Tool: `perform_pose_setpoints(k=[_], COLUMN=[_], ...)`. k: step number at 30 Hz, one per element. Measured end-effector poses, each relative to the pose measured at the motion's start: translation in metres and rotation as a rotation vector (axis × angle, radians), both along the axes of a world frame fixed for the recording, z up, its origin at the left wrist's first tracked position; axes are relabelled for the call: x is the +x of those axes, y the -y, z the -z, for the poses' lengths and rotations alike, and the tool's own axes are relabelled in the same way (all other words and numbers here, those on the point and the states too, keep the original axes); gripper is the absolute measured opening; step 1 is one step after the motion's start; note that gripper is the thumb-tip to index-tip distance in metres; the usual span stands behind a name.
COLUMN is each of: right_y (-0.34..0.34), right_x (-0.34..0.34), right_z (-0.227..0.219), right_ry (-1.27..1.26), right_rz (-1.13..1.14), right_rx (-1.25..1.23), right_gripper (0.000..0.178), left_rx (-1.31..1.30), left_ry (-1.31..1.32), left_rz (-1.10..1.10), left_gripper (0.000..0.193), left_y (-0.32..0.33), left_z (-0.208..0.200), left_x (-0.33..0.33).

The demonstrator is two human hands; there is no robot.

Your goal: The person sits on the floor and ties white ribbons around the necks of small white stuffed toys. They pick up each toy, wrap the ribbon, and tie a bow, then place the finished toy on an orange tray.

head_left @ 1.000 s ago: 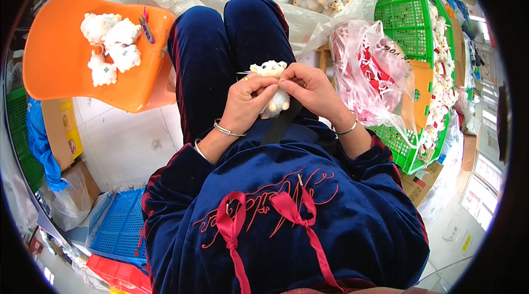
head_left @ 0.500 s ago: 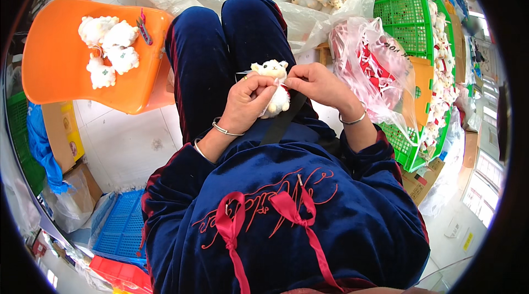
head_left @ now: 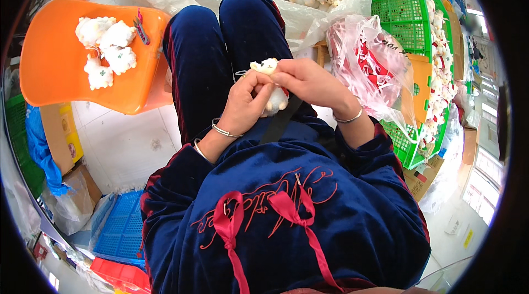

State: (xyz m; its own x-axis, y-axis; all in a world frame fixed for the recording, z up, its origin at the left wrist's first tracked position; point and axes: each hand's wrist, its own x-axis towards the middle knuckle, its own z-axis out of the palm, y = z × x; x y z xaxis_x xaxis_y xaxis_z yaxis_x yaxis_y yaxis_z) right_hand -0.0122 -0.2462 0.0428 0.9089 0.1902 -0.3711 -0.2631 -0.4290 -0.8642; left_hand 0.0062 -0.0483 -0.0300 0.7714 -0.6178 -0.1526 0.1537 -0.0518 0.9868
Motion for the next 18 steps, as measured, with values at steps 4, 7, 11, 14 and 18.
perform_pose_setpoints(k=[4, 7, 11, 14, 18], right_y=[-0.003, 0.009, 0.03, 0.053, 0.079], right_x=[0.003, -0.001, -0.011, -0.013, -0.025], right_z=[0.0, 0.001, -0.012, -0.02, -0.029], right_ry=[-0.077, -0.334, -0.392, -0.377, -0.306], right_rz=[0.004, 0.099, 0.263, 0.272, 0.396], right_rx=[0.044, 0.14, 0.352, 0.252, 0.219], right_gripper=[0.036, 0.036, 0.037, 0.04, 0.039], left_rx=[-0.016, -0.018, -0.027, -0.027, -0.045], left_ry=[0.022, 0.047, 0.036, 0.023, 0.032], left_rz=[-0.048, -0.027, -0.046, -0.057, -0.057], left_gripper=[0.006, 0.006, 0.006, 0.005, 0.005], left_y=[-0.001, 0.0, 0.002, 0.004, 0.005], left_z=[0.001, 0.0, 0.001, 0.0, 0.001], left_x=[-0.001, -0.001, -0.001, -0.002, -0.001])
